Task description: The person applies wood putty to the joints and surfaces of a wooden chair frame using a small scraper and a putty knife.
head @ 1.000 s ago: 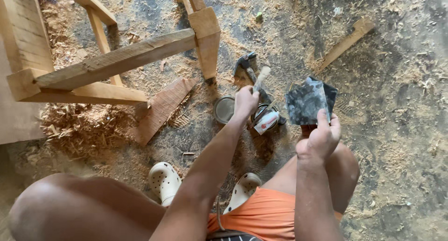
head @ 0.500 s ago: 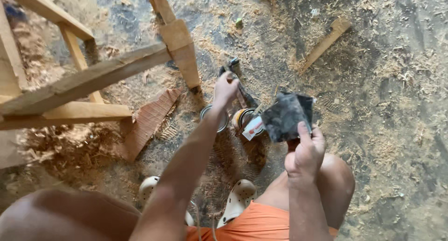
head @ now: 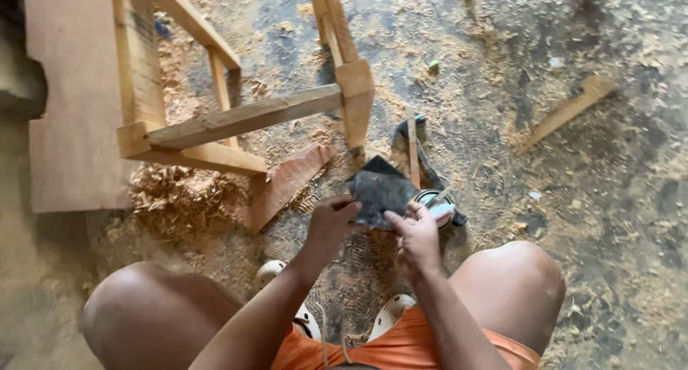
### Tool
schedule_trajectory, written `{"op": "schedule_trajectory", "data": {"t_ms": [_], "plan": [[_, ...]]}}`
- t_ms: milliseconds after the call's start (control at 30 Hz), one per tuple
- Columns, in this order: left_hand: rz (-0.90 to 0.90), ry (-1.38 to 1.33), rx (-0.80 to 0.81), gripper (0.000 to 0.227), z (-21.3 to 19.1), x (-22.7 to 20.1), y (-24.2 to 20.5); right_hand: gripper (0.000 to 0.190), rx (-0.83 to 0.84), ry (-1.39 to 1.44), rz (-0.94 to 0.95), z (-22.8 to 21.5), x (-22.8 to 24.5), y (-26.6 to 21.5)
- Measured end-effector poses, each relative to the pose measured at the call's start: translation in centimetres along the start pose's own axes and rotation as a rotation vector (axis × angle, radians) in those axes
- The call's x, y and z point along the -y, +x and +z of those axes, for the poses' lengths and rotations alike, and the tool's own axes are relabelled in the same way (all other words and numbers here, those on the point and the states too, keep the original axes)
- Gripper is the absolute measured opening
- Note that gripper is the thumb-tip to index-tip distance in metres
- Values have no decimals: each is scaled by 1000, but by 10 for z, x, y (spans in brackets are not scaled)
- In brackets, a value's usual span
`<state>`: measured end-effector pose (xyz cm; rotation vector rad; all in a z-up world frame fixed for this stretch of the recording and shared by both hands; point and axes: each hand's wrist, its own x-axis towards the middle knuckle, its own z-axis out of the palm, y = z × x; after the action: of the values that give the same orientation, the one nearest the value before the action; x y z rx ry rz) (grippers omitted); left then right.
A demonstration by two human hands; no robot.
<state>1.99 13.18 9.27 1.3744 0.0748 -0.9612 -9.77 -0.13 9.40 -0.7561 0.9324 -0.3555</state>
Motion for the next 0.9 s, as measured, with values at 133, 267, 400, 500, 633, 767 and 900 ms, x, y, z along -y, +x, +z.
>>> {"op": "schedule_trajectory", "data": {"t_ms": [133,267,400,500,633,767,900], "plan": [[-115,5,-86,29,-32,-13,-16,28,254,-39,122,2,-12,-1],[-119,-29,-78,29,-43,-27,-29,28,372,-223,229,-16,-25,26],[-32,95,-145,33,-38,-26,-61,23,374,-200,32,-14,-40,40],[-65,136,-228,29,-34,-39,-70,23,350,0,110,12,-31,37],[92,169,-28,27,-35,-39,-77,26,340,276,378,16,-6,29],[252,-8,262,26,-50,-16,-74,31,358,218,372,-25,-9,56],[125,214,34,22,-80,-48,-60,20,474,523,87,-34,25,71]]}}
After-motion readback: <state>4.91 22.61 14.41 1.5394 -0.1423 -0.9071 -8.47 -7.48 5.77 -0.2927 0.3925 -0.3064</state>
